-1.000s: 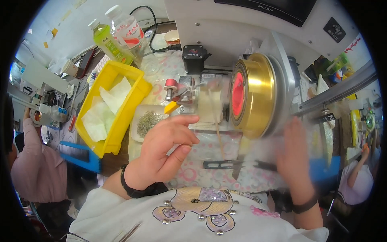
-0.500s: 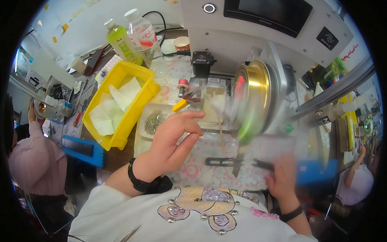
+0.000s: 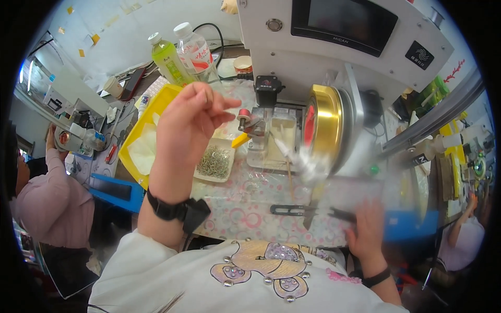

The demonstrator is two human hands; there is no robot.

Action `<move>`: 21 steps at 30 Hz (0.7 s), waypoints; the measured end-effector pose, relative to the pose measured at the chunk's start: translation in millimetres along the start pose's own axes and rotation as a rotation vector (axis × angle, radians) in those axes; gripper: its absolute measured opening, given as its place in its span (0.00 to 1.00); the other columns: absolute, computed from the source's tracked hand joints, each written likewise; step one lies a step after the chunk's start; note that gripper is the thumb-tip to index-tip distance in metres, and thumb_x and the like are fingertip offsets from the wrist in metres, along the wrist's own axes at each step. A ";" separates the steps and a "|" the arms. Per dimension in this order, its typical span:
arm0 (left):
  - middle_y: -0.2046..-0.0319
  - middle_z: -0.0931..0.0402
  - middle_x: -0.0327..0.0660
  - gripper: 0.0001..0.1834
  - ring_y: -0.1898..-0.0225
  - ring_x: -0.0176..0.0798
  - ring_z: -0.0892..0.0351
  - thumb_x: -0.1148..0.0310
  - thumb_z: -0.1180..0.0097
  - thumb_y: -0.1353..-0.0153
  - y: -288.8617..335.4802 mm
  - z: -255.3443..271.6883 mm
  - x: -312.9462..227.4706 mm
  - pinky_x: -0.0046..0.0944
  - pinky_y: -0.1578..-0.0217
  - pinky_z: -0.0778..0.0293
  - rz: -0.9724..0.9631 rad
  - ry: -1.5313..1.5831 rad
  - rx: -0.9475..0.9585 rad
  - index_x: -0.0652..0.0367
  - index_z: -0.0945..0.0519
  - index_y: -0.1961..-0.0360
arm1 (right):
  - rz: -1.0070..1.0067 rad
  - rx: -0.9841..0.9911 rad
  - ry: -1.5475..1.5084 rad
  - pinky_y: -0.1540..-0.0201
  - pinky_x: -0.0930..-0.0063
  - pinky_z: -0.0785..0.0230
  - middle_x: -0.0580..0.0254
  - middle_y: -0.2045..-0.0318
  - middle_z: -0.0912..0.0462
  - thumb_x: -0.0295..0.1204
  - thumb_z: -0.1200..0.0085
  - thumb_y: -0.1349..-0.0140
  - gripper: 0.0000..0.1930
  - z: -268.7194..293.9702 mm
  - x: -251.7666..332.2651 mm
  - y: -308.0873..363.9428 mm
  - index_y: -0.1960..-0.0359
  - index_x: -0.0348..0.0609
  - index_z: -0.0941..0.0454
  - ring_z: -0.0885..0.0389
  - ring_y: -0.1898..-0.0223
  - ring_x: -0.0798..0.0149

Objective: Assemble and glue small electronic components using specialized machinery and hand tools on a production line.

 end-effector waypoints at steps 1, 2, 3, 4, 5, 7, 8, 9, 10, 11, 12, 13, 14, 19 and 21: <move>0.71 0.26 0.38 0.06 0.58 0.41 0.24 0.68 0.55 0.37 -9.5 9.1 0.6 0.42 0.58 0.30 -0.004 -0.006 -0.001 0.56 0.29 0.71 | 0.005 -0.005 -0.003 0.35 0.44 0.63 0.43 0.38 0.41 0.39 0.57 0.40 0.28 -0.1 0.0 -0.8 0.41 0.33 0.38 0.49 0.35 0.37; 0.72 0.27 0.37 0.07 0.59 0.40 0.24 0.67 0.56 0.37 -16.9 21.0 10.9 0.42 0.59 0.29 0.110 0.212 0.011 0.55 0.29 0.71 | 0.009 -0.014 0.004 0.35 0.44 0.62 0.44 0.38 0.40 0.39 0.57 0.40 0.28 -0.1 0.6 -1.3 0.42 0.33 0.37 0.49 0.35 0.37; 0.73 0.28 0.35 0.08 0.60 0.39 0.24 0.66 0.58 0.36 -19.4 28.7 21.4 0.42 0.60 0.29 0.225 0.430 0.024 0.54 0.30 0.71 | 0.014 -0.023 0.012 0.35 0.44 0.62 0.44 0.39 0.40 0.39 0.58 0.40 0.28 0.0 1.1 -1.6 0.42 0.33 0.37 0.49 0.36 0.37; 0.75 0.32 0.34 0.09 0.59 0.41 0.27 0.65 0.61 0.36 -19.0 32.2 31.5 0.40 0.63 0.29 0.292 0.550 -0.020 0.55 0.33 0.72 | 0.019 -0.026 0.010 0.35 0.44 0.62 0.44 0.39 0.40 0.39 0.58 0.40 0.28 -1.1 1.1 -2.3 0.42 0.33 0.37 0.49 0.36 0.37; 0.75 0.32 0.34 0.09 0.59 0.41 0.27 0.65 0.61 0.36 -17.5 35.9 42.2 0.40 0.63 0.29 0.287 0.550 -0.020 0.55 0.33 0.72 | 0.022 -0.034 0.004 0.35 0.44 0.62 0.44 0.39 0.40 0.39 0.58 0.40 0.28 -0.2 1.7 -2.4 0.42 0.33 0.37 0.49 0.36 0.37; 0.75 0.33 0.34 0.09 0.60 0.40 0.27 0.65 0.62 0.36 -11.0 38.3 64.5 0.38 0.65 0.30 0.328 0.692 -0.070 0.55 0.34 0.72 | 0.024 -0.040 0.000 0.35 0.44 0.62 0.44 0.39 0.39 0.39 0.58 0.40 0.28 0.7 0.8 -2.0 0.42 0.33 0.37 0.48 0.36 0.37; 0.76 0.34 0.34 0.09 0.61 0.40 0.29 0.65 0.62 0.36 -8.2 35.7 67.8 0.37 0.67 0.31 0.317 0.770 -0.066 0.54 0.35 0.73 | 0.020 -0.037 0.000 0.35 0.44 0.61 0.44 0.39 0.39 0.39 0.57 0.40 0.28 0.4 -0.5 -1.5 0.42 0.33 0.37 0.48 0.36 0.37; 0.76 0.34 0.34 0.09 0.61 0.40 0.29 0.65 0.62 0.36 -8.3 34.9 70.0 0.37 0.67 0.31 0.318 0.773 -0.064 0.54 0.35 0.73 | 0.017 -0.033 0.000 0.35 0.44 0.61 0.44 0.39 0.39 0.39 0.57 0.40 0.28 0.1 -1.7 -1.0 0.42 0.33 0.37 0.48 0.36 0.37; 0.76 0.35 0.34 0.09 0.61 0.39 0.29 0.64 0.62 0.36 -7.1 34.3 70.1 0.36 0.67 0.31 0.301 0.791 -0.034 0.54 0.35 0.73 | 0.023 -0.031 0.002 0.35 0.44 0.61 0.44 0.39 0.39 0.39 0.57 0.40 0.28 -0.1 -2.2 -1.4 0.42 0.33 0.37 0.48 0.36 0.37; 0.77 0.36 0.33 0.09 0.61 0.38 0.30 0.64 0.62 0.36 -5.8 33.7 70.1 0.35 0.68 0.32 0.283 0.809 -0.003 0.53 0.36 0.73 | 0.025 -0.027 -0.006 0.36 0.44 0.61 0.44 0.39 0.39 0.39 0.57 0.41 0.28 -0.5 -2.5 -1.7 0.43 0.33 0.37 0.48 0.36 0.37; 0.77 0.36 0.33 0.09 0.61 0.38 0.30 0.64 0.62 0.36 -3.8 33.5 69.4 0.35 0.68 0.32 0.277 0.813 -0.006 0.53 0.36 0.73 | 0.028 -0.022 -0.014 0.36 0.43 0.61 0.44 0.39 0.38 0.39 0.56 0.41 0.28 -0.9 -2.3 -1.9 0.43 0.33 0.36 0.47 0.36 0.37; 0.77 0.36 0.32 0.09 0.61 0.37 0.30 0.64 0.62 0.36 -3.7 32.5 70.0 0.35 0.68 0.33 0.276 0.784 -0.032 0.53 0.37 0.73 | 0.032 -0.018 -0.001 0.36 0.43 0.61 0.44 0.39 0.38 0.39 0.56 0.41 0.28 -0.5 -3.3 -1.7 0.43 0.33 0.36 0.47 0.36 0.37; 0.77 0.37 0.31 0.08 0.61 0.36 0.30 0.65 0.62 0.36 -3.6 32.0 70.3 0.34 0.69 0.33 0.274 0.756 -0.057 0.53 0.37 0.73 | 0.032 -0.027 -0.010 0.36 0.43 0.60 0.44 0.40 0.38 0.39 0.56 0.41 0.28 -0.6 -3.0 -1.0 0.43 0.33 0.36 0.47 0.36 0.37; 0.77 0.38 0.31 0.07 0.62 0.33 0.30 0.65 0.62 0.36 0.4 33.4 68.7 0.34 0.69 0.33 0.241 0.722 -0.072 0.53 0.37 0.72 | 0.050 -0.015 -0.028 0.36 0.43 0.60 0.44 0.40 0.37 0.39 0.56 0.41 0.28 -3.0 0.5 -1.7 0.43 0.32 0.36 0.47 0.37 0.36; 0.76 0.37 0.31 0.07 0.62 0.33 0.30 0.65 0.62 0.36 0.2 33.2 68.3 0.34 0.69 0.32 0.236 0.724 -0.086 0.53 0.36 0.71 | 0.063 -0.032 -0.035 0.38 0.40 0.56 0.42 0.43 0.35 0.38 0.51 0.44 0.26 -0.5 1.9 -7.6 0.47 0.33 0.32 0.44 0.39 0.34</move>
Point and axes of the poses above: each hand's wrist, its own y-axis away from the middle knuckle, its own z-axis out of the back of the hand, x = y × z, the point moved 4 cm from there along -y, towards the middle knuckle
